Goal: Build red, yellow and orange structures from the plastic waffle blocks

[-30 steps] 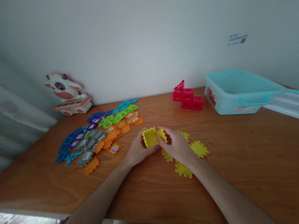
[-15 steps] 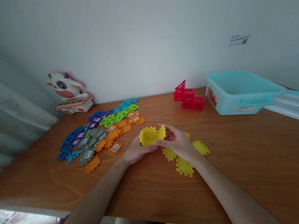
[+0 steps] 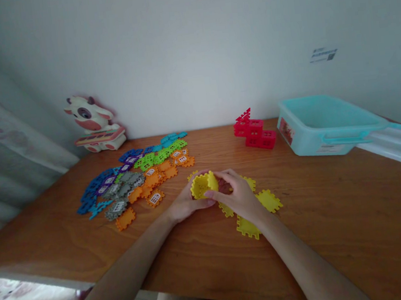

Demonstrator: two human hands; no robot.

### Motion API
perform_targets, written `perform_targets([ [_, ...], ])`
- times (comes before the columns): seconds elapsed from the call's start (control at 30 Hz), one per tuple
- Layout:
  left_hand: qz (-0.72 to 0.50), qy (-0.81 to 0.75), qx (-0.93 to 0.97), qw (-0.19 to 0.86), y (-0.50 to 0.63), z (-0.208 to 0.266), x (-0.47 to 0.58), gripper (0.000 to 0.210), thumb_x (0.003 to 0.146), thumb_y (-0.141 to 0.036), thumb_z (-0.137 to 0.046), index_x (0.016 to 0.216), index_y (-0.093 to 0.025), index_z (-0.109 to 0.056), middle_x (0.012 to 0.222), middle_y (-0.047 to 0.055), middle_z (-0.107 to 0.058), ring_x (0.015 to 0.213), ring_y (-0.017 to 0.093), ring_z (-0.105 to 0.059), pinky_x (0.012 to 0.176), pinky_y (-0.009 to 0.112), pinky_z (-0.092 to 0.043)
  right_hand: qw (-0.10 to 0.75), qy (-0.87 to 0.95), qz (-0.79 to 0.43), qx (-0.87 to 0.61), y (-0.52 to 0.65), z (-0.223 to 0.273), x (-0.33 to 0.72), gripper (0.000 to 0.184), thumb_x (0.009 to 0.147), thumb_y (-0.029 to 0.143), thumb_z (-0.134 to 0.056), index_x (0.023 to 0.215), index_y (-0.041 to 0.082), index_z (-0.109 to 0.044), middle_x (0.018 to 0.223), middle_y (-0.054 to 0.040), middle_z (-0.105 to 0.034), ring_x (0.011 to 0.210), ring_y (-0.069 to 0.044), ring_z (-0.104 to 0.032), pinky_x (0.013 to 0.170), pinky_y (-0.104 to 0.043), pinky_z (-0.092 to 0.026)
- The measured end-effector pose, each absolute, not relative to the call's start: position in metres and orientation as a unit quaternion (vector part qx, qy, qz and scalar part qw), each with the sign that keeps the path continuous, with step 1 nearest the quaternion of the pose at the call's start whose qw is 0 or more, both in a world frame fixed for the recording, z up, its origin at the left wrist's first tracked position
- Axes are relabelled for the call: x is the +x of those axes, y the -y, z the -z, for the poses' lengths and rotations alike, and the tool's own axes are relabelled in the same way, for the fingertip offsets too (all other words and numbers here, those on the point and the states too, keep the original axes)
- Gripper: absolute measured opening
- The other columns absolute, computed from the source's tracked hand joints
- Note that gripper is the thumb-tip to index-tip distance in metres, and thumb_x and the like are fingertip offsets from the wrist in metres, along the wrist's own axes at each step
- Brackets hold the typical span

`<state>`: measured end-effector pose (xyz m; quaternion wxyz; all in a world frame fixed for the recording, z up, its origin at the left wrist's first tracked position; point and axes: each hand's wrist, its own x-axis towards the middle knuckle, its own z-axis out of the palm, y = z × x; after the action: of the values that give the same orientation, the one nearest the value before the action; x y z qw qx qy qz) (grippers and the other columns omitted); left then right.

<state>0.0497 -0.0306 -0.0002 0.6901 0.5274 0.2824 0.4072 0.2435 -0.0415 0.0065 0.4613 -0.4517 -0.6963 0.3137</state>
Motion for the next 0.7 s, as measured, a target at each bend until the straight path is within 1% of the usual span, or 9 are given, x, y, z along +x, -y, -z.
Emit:
perform_targets([
  [0.1, -0.434, -0.300, 0.524, 0.669, 0.031, 0.002, 0.052, 0.070, 0.066, -0.019, -0.090, 0.126, -0.025, -0.056, 0.117, 0.005, -0.068, 0.108, 0.023, -0.064, 0.099, 0.037, -0.048, 0.475, 0.692, -0.310, -0.446, 0.041, -0.004, 0.244, 0.056, 0.081, 0.045, -0.081, 0.132, 0.030, -0.063, 0.115, -0.0064, -0.070, 0.097, -0.022, -0.068, 0.085, -0.041, -0.061],
  [0.23, -0.455, -0.269, 0.477, 0.702, 0.029, 0.001, 0.054, 0.071, 0.064, -0.021, -0.091, 0.127, -0.024, -0.057, 0.116, 0.004, -0.068, 0.107, 0.022, -0.063, 0.099, 0.038, -0.046, 0.491, 0.678, -0.338, -0.430, 0.040, -0.003, 0.243, 0.049, 0.084, 0.045, -0.078, 0.129, 0.031, -0.064, 0.119, -0.0066, -0.069, 0.098, -0.022, -0.068, 0.084, -0.040, -0.062],
  [0.3, -0.451, -0.234, 0.425, 0.749, 0.027, -0.002, 0.054, 0.060, 0.068, -0.031, -0.088, 0.122, -0.019, -0.063, 0.116, 0.007, -0.070, 0.107, 0.024, -0.064, 0.099, 0.037, -0.046, 0.502, 0.669, -0.340, -0.429, 0.040, -0.004, 0.243, 0.050, 0.083, 0.044, -0.079, 0.129, 0.031, -0.064, 0.120, -0.0071, -0.068, 0.099, -0.022, -0.068, 0.083, -0.040, -0.063],
  [0.37, -0.438, -0.214, 0.375, 0.788, 0.024, -0.006, 0.052, 0.050, 0.075, -0.046, -0.080, 0.113, -0.016, -0.069, 0.112, 0.010, -0.072, 0.106, 0.025, -0.065, 0.098, 0.037, -0.047, 0.508, 0.670, -0.332, -0.428, 0.040, -0.006, 0.243, 0.050, 0.081, 0.043, -0.081, 0.127, 0.031, -0.065, 0.121, -0.0073, -0.067, 0.100, -0.023, -0.068, 0.083, -0.040, -0.063],
  [0.43, -0.406, -0.229, 0.356, 0.810, 0.021, -0.008, 0.050, 0.053, 0.080, -0.060, -0.071, 0.107, -0.015, -0.073, 0.107, 0.011, -0.074, 0.102, 0.026, -0.067, 0.092, 0.036, -0.049, 0.505, 0.683, -0.313, -0.424, 0.040, -0.008, 0.245, 0.048, 0.080, 0.041, -0.082, 0.124, 0.032, -0.067, 0.122, -0.0070, -0.065, 0.103, -0.024, -0.068, 0.084, -0.040, -0.063],
  [0.47, -0.384, -0.248, 0.363, 0.812, 0.019, -0.007, 0.050, 0.054, 0.082, -0.063, -0.069, 0.105, -0.015, -0.073, 0.105, 0.011, -0.075, 0.098, 0.025, -0.068, 0.089, 0.035, -0.050, 0.501, 0.693, -0.304, -0.420, 0.040, -0.008, 0.245, 0.047, 0.079, 0.040, -0.083, 0.123, 0.032, -0.067, 0.122, -0.0067, -0.065, 0.105, -0.024, -0.068, 0.085, -0.040, -0.063],
  [0.53, -0.350, -0.285, 0.393, 0.801, 0.018, -0.004, 0.049, 0.055, 0.082, -0.063, -0.070, 0.106, -0.014, -0.073, 0.103, 0.012, -0.075, 0.092, 0.023, -0.068, 0.084, 0.033, -0.050, 0.488, 0.712, -0.290, -0.413, 0.041, -0.009, 0.246, 0.046, 0.081, 0.038, -0.082, 0.124, 0.032, -0.067, 0.125, -0.0064, -0.065, 0.109, -0.025, -0.067, 0.086, -0.040, -0.063],
  [0.6, -0.350, -0.303, 0.416, 0.783, 0.019, 0.001, 0.050, 0.056, 0.081, -0.061, -0.074, 0.110, -0.014, -0.073, 0.102, 0.011, -0.075, 0.087, 0.020, -0.068, 0.083, 0.032, -0.050, 0.474, 0.726, -0.280, -0.411, 0.042, -0.010, 0.246, 0.044, 0.084, 0.036, -0.079, 0.126, 0.032, -0.066, 0.126, -0.0064, -0.065, 0.111, -0.025, -0.067, 0.087, -0.040, -0.063],
  [0.7, -0.366, -0.304, 0.438, 0.762, 0.021, 0.006, 0.051, 0.061, 0.080, -0.065, -0.073, 0.112, -0.014, -0.073, 0.098, 0.010, -0.074, 0.082, 0.018, -0.066, 0.080, 0.031, -0.050, 0.461, 0.746, -0.251, -0.410, 0.043, -0.011, 0.247, 0.034, 0.090, 0.036, -0.071, 0.123, 0.030, -0.068, 0.124, -0.0069, -0.068, 0.113, -0.025, -0.067, 0.095, -0.043, -0.059],
])
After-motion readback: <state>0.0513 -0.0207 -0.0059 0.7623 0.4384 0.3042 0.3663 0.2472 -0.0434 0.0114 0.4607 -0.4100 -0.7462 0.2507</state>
